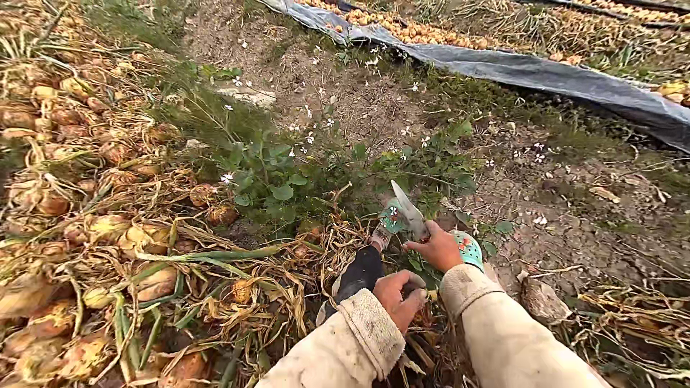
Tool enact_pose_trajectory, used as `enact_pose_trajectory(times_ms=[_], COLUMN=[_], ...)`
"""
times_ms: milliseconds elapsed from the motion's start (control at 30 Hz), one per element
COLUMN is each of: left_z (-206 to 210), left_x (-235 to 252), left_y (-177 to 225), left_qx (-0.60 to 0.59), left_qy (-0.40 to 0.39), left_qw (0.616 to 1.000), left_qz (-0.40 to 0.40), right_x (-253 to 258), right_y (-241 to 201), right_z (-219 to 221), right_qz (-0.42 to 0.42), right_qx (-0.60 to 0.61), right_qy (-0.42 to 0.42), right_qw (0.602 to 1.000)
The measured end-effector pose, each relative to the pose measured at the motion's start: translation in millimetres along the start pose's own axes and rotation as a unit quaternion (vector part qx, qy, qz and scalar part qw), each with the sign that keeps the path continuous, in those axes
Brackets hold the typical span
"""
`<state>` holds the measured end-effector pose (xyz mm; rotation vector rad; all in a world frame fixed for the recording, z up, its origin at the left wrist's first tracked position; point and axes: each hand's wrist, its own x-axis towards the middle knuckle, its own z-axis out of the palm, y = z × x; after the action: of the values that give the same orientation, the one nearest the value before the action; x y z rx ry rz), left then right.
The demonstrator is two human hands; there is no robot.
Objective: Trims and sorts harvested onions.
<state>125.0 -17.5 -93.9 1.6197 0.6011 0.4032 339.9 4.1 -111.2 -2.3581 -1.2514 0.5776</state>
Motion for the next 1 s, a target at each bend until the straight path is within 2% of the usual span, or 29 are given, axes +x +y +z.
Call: enact_pose_trajectory(times_ms=[67, 133, 200, 233, 267, 300, 367, 467, 567, 600, 667, 733, 800, 867, 933, 1000], left_z=[1, -1, -10, -19, -30, -41, -68, -115, -152, -158, -162, -161, -156, -145, -128, -113], left_x=[-40, -89, -137, -160, -181, -202, -238, -287, -309, -309, -300, -290, -288, -289, -287, -278], left_y=[3, -4, -26, -38, -49, -59, -71, -75, -72, -77, -88, -99, -100, -96, -80, -58], left_qx=[-0.006, 0.040, 0.137, 0.187, 0.230, 0.265, 0.320, 0.354, 0.287, 0.262, 0.216, 0.194, 0.187, 0.199, 0.256, 0.310], left_qy=[0.042, 0.085, 0.148, 0.193, 0.245, 0.305, 0.407, 0.482, 0.429, 0.416, 0.402, 0.405, 0.428, 0.464, 0.488, 0.499], left_qw=[0.997, 0.985, 0.950, 0.928, 0.910, 0.894, 0.854, 0.790, 0.765, 0.752, 0.730, 0.710, 0.709, 0.730, 0.758, 0.790], left_qz=[0.060, 0.148, 0.240, 0.258, 0.241, 0.196, 0.056, -0.136, -0.385, -0.439, -0.509, -0.542, -0.529, -0.461, -0.350, -0.174], right_x=[-19, -42, -70, -86, -102, -117, -144, -167, -183, -187, -192, -197, -202, -206, -209, -209], right_y=[-10, -19, -26, -29, -29, -30, -34, -40, -42, -43, -43, -44, -44, -47, -55, -69], right_z=[-5, -6, -3, 1, 5, 9, 18, 26, 28, 28, 28, 29, 29, 29, 30, 32], right_qz=[-0.018, -0.042, -0.058, -0.059, -0.058, -0.057, -0.066, -0.089, -0.095, -0.099, -0.110, -0.117, -0.117, -0.115, -0.117, -0.134], right_qx=[0.007, 0.037, 0.087, 0.117, 0.150, 0.185, 0.240, 0.274, 0.311, 0.321, 0.333, 0.351, 0.360, 0.353, 0.336, 0.317], right_qy=[0.007, 0.021, 0.021, 0.014, 0.001, -0.019, -0.052, -0.093, -0.123, -0.126, -0.127, -0.134, -0.153, -0.178, -0.210, -0.244], right_qw=[1.000, 0.998, 0.994, 0.991, 0.987, 0.981, 0.967, 0.953, 0.938, 0.934, 0.928, 0.919, 0.913, 0.911, 0.911, 0.907])
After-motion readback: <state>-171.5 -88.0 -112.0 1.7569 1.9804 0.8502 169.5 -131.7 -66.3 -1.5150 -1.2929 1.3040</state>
